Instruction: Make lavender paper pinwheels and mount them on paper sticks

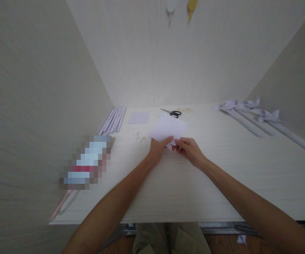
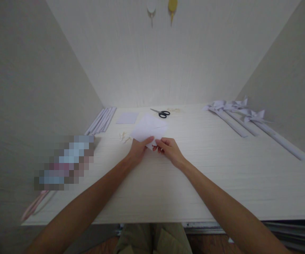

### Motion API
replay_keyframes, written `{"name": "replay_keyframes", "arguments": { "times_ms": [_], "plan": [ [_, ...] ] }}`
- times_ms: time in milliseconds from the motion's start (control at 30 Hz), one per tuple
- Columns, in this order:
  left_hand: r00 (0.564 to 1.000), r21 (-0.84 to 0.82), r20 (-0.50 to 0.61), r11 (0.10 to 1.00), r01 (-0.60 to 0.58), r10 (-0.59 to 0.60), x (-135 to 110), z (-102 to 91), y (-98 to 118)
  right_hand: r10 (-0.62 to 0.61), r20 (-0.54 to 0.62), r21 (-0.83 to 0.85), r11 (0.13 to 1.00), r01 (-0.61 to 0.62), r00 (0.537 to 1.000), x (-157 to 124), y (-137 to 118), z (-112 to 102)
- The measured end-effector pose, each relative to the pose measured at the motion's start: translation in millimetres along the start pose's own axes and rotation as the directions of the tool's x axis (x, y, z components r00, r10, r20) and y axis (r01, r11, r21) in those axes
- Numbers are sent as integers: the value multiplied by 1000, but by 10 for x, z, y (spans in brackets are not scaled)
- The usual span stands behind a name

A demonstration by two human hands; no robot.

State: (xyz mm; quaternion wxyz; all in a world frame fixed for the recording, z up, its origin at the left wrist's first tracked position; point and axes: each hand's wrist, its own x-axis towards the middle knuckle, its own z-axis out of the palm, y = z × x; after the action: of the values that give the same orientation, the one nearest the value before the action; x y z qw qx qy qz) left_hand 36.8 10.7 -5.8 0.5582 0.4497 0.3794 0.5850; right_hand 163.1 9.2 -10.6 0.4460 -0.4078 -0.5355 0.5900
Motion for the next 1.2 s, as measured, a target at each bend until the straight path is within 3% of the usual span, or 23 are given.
{"name": "replay_keyframes", "arguments": {
  "times_ms": [567,1200],
  "plan": [
    [999,4,-45,1000,0,1,4,-20,-7,16,31,-27,1000,-15,999,-25,-83,20],
    [1000,32,4,1000,1,-1,-27,10,47,33,46,-8,999,-33,998,10,-16,-10]
  ]
}}
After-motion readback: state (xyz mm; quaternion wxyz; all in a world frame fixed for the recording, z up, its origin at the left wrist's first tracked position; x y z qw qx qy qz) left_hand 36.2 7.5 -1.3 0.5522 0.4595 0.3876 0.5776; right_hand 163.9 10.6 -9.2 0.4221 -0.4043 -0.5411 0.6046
